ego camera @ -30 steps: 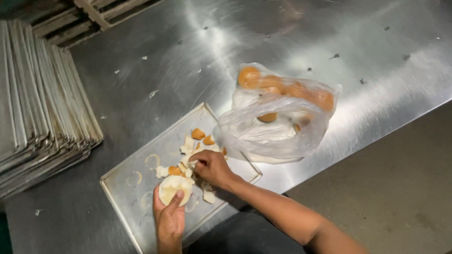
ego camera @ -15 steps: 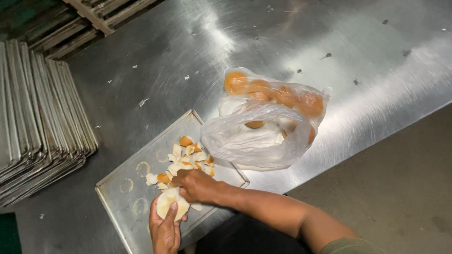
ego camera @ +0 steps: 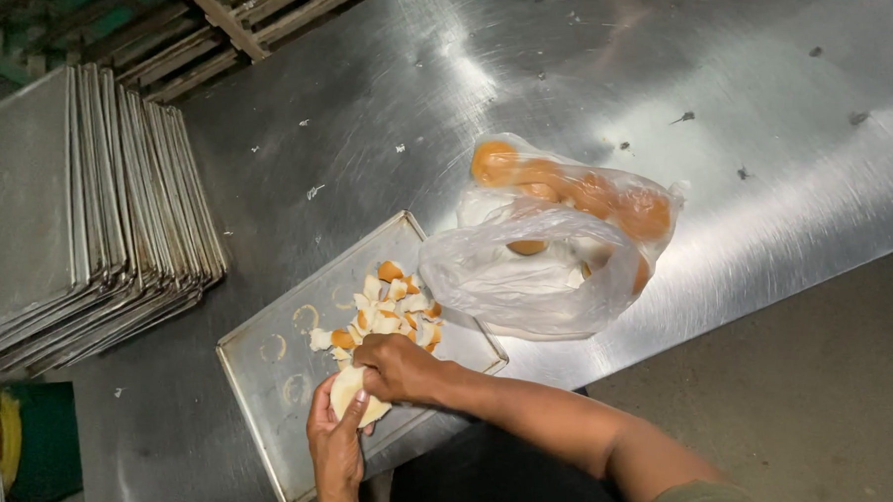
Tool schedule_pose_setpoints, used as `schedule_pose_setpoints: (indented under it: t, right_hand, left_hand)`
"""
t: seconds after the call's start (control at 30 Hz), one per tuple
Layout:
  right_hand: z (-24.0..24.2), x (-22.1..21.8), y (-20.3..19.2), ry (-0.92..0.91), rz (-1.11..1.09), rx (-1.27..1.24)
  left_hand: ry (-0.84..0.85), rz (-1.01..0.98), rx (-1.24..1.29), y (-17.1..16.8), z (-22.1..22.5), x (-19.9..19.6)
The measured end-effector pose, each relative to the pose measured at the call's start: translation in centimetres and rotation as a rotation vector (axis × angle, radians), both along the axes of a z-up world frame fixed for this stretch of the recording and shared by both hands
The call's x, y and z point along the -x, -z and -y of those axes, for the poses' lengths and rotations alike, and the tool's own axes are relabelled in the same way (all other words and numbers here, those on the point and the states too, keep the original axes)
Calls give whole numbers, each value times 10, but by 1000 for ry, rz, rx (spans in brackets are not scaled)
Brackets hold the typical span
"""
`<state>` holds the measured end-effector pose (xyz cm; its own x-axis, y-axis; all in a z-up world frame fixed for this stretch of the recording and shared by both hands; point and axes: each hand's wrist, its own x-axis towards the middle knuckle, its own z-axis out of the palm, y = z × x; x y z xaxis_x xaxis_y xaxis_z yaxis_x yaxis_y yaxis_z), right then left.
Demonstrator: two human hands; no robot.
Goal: Manually crumbling bread rolls from a plastic bag onto a metal tray.
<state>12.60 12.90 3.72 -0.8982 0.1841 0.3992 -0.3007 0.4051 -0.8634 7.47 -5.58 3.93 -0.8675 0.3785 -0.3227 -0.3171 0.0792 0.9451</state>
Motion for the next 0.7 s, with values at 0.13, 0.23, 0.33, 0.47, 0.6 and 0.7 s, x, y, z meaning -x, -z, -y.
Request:
schedule_pose_setpoints:
  t: [0.13, 0.23, 0.33, 0.47, 0.6, 0.7]
  right_hand:
    - [-11, 6, 7, 78, -32, -69]
    - [-16, 11, 1, 211, 31, -170]
    - [-11, 11, -13, 304, 13, -230]
    - [11, 9, -37, 264, -66, -137]
    - [33, 11, -33, 169, 51, 9]
    - [45, 21, 23, 329, 121, 67]
  left_hand:
    - [109, -3, 19, -16, -5, 1]
    - [189, -55, 89, -12, 0, 10]
    - [215, -24, 63, -5, 5, 23]
    - [190, -22, 42, -7, 5, 40]
    - [223, -77, 43, -11, 17, 49]
    - [293, 70, -34, -22, 23, 52]
